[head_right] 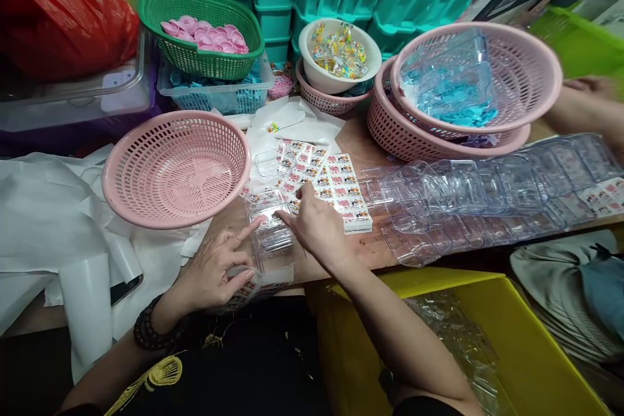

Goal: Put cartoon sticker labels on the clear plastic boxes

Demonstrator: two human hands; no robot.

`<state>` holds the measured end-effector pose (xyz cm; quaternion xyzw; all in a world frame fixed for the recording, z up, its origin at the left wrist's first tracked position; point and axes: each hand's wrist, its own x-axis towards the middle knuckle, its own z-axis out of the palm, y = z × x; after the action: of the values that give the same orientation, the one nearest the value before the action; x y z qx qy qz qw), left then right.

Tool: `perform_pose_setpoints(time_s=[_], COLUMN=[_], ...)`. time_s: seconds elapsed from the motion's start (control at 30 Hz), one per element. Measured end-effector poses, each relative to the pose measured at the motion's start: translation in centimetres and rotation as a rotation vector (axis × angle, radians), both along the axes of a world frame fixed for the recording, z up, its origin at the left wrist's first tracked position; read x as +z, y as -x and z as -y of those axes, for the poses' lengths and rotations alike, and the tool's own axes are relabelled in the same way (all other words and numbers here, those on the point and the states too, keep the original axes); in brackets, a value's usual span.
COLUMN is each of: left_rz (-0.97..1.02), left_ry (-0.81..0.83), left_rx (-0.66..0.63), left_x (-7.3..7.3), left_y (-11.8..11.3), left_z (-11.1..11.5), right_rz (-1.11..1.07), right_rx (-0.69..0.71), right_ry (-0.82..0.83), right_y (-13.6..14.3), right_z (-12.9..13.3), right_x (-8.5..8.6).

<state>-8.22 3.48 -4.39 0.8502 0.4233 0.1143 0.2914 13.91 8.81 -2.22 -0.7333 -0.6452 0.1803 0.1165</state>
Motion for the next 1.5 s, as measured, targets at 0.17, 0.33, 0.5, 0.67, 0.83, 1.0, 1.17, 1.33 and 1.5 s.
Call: perform_pose_setpoints(time_s=[0.17,0.33,0.5,0.67,0.83,1.0,1.17,1.33,1.5], left_rz=[0.178,0.451,0.731,0.835,0.565,0.222,0.218,0.161,0.160], left_ry=[0.040,0.250,0.774,0.901,-0.051,-0.419,-0.183,0.129,0.519], left_rx=[0.037,0.138,0.500,0.626,0.673,0.140,0.051,0.033,0.046], left_x=[0.6,2.0,1.5,0.0,0.9,2.8,2.0,1.8,2.3], left_y=[1.0,2.4,2.7,2.5,2.5,1.4,1.2,1.8,1.7], left_z=[0.6,1.6,2.4,3.4,4.7,5.5,4.5,3.0,2.1], right_rz=[-0.191,-0.529,-0.847,-0.966,-0.880,-0.878,-0.582,-0.516,-0.568], right_rx=[0.065,0.610,0.357,0.239,0.199,0.184,0.265,0.323,0.294], right_ry=[-0.216,-0.138,-0.051,-0.119,-0.057,-0.023,-0.267,-0.231,-0.196], right_y=[-1.2,-0.1,0.0,-0.1,1.0,1.9,1.3,0.6,0.5], right_z=[3.6,9.2,11.1,11.8,12.7,13.5,13.5,13.6,13.5], right_x=[2.4,2.1,-1.0,-1.8,-0.5,0.2,0.2,-0.1,-0.4])
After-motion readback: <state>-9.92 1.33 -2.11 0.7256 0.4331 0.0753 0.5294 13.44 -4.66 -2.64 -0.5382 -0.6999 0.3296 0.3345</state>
